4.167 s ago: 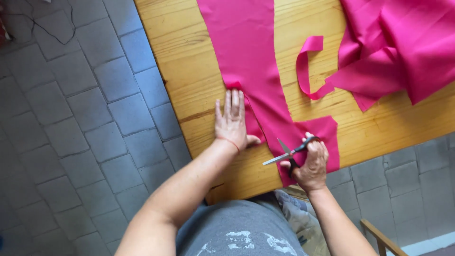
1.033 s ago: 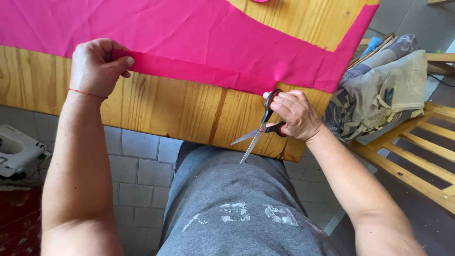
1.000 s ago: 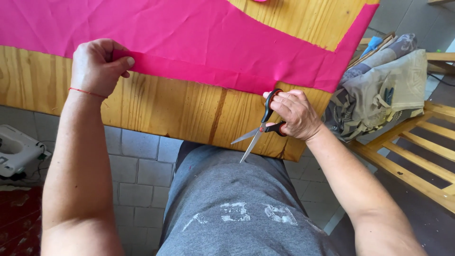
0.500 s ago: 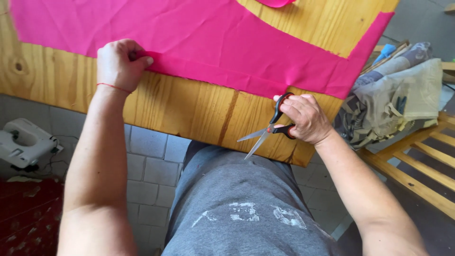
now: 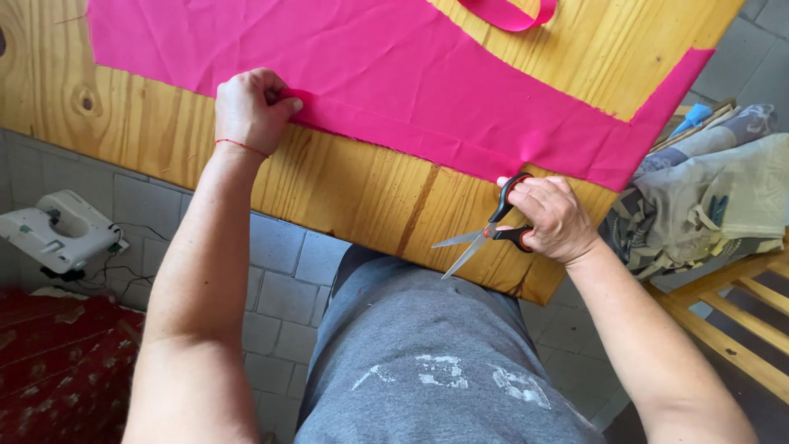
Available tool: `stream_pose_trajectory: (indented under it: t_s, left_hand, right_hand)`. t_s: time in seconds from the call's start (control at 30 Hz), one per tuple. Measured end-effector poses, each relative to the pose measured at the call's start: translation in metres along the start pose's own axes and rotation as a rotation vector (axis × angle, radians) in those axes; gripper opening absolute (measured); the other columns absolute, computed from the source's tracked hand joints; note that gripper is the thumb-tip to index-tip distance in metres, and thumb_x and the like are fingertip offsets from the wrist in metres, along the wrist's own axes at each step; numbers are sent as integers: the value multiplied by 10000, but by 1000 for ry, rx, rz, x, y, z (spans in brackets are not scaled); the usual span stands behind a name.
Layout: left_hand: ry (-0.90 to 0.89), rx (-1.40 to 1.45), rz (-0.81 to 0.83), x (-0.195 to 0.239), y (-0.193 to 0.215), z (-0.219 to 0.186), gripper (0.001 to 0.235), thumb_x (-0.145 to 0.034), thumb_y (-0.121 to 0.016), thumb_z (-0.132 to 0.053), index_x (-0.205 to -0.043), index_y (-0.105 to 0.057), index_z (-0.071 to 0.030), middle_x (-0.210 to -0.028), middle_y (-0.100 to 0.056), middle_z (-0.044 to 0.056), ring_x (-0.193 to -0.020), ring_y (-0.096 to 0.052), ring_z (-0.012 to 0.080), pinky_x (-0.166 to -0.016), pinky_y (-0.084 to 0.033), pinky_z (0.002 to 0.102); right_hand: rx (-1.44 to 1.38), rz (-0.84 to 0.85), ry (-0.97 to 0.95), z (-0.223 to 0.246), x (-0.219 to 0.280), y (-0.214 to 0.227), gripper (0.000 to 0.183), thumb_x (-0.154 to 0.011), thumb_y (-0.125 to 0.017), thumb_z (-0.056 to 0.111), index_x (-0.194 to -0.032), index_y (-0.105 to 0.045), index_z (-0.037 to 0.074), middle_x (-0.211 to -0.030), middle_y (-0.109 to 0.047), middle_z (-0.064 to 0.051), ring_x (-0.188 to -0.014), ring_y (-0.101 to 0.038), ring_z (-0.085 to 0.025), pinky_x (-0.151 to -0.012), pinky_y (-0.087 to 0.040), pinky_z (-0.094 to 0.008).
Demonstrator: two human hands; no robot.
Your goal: The person cuts a piece of pink fabric on a wooden table using scissors. They hold the fabric with one hand and cut along its edge with the other, creating a long strip.
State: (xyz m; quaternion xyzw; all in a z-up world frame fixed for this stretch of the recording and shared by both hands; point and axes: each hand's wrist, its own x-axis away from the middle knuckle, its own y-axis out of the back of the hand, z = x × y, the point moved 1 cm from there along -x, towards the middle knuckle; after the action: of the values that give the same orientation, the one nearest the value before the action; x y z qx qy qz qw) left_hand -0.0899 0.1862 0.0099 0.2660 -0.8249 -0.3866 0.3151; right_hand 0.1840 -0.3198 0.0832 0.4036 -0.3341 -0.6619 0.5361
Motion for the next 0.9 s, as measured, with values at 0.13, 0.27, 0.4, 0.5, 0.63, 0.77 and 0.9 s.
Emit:
stream_pose_trajectory:
  t_s: [0.13,0.27,0.4,0.5,0.63,0.77,0.9]
  left_hand:
    - [28,11,3,4,3,-4,184,-902,-1041,-326,-957,-882,-254,-875,-823,-59,-818,-749,193,-786,-616,420]
    - [47,-23,5,5,3,-6,189,-896,-1034,-342,-958,-877,-257,-880,-839,-48,-826,-771,214,-778,-628,443]
    - [52,-12,-20,7,1,-8,200,-898,-1044,-349,-946,-875,-251,-880,-839,-48,-814,-766,213,-761,-629,446]
    - [45,-27,-40,7,-3,-4,224,-894,-1044,-390,-959,-874,-260,-891,-853,-45,-829,-788,235,-763,-618,457]
    - [63,-25,-52,8,-4,-6,231,-904,-1043,-393,-969,-867,-258,-892,-848,-48,-838,-788,238,-773,-620,462]
    - [83,-59,-44,10,-5,-10,245,-921,-1036,-387,-959,-832,-258,-879,-840,-36,-834,-792,275,-764,-618,501]
    - [74,-69,-49,11,-3,-14,236,-921,-1029,-371,-958,-827,-256,-879,-842,-28,-831,-791,286,-757,-621,514]
  right_hand:
    - [10,10,-15,0,1,-1,671,-959,-989,646,-1252,-820,67,-1261,-871,-121,-1123,-837,-313,-1014,-568,-452]
    - [22,21,-10,-1,1,-1,635,-990,-978,612,-1284,-825,70,-1261,-865,-118,-1107,-828,-312,-1005,-560,-451]
    - [0,32,-19,-2,3,-2,611,-1004,-971,584,-1305,-810,78,-1262,-851,-115,-1123,-818,-320,-1017,-556,-460]
    - [24,21,-33,-1,3,-2,656,-973,-956,665,-1232,-812,79,-1217,-851,-123,-1082,-818,-320,-1017,-557,-454]
    - [3,15,-22,-1,2,-2,613,-975,-1014,562,-1276,-815,66,-1229,-851,-129,-1100,-821,-326,-1014,-576,-465]
    - [-2,27,-34,0,0,0,619,-973,-1013,565,-1300,-825,75,-1220,-854,-116,-1085,-820,-318,-988,-571,-460]
    - [-12,46,-39,-3,3,-2,619,-971,-1008,570,-1307,-818,86,-1240,-847,-120,-1119,-819,-322,-996,-577,-476]
